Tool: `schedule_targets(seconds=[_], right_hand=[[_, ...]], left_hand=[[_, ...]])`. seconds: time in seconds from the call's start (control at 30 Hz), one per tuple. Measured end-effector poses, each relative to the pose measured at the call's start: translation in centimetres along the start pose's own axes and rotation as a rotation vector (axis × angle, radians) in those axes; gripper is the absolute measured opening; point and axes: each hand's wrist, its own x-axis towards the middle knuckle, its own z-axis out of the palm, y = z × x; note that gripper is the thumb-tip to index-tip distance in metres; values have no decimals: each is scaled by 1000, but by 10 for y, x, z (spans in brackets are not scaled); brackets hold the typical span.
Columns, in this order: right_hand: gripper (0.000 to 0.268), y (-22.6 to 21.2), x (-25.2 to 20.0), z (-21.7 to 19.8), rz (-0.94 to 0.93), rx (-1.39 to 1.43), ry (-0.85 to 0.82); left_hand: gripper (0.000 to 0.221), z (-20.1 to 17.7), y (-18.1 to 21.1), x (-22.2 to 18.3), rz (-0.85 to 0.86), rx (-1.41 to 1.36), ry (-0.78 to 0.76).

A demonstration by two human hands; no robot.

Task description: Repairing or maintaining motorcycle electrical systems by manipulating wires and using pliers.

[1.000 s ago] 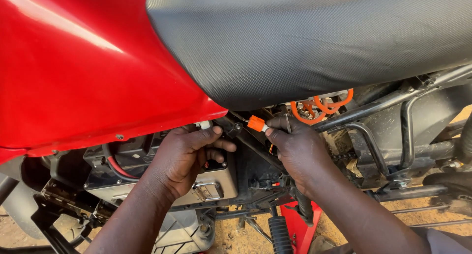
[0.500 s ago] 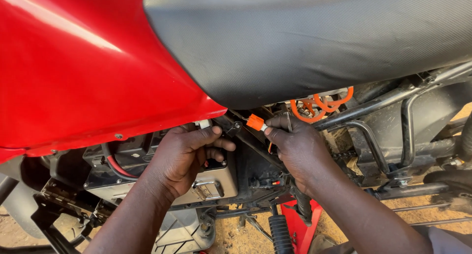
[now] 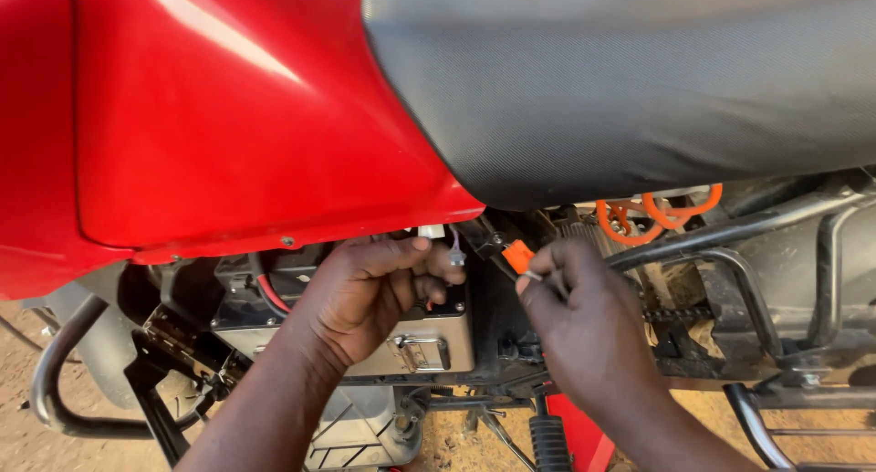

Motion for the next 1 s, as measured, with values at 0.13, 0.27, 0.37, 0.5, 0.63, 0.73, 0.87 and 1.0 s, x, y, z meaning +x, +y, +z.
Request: schedule_targets(seconds=[0.13,0.27,0.37,0.5,0.63,0.73,0.87,1.0], right_hand=[[15,-26,-12,3,206,-123,-78],[24,-24,-3,2,196,-179,-124],[45,-15,14,0,137,-175,-62],[42,-1,17,5,90,75,2],[44,-19,10,8,193,186,24],[50,-25,7,14,213,121,-84],[61,-18,18,18,248,3,-167],[34,-22,10,12,168,-11,-63]], left_hand=[[17,9,-4,-1,43,-64,36],[16,17,0,-3,22,-32,123],[9,19,4,-7,25,-39,201],[8,14,2,-6,122,-135,248],[27,17,10,-12,84,-108,266],[22,13,4,-4,95,-152,234],[22,4,-3,7,96,-176,212],[21,-3,-1,9,33,-148,181]])
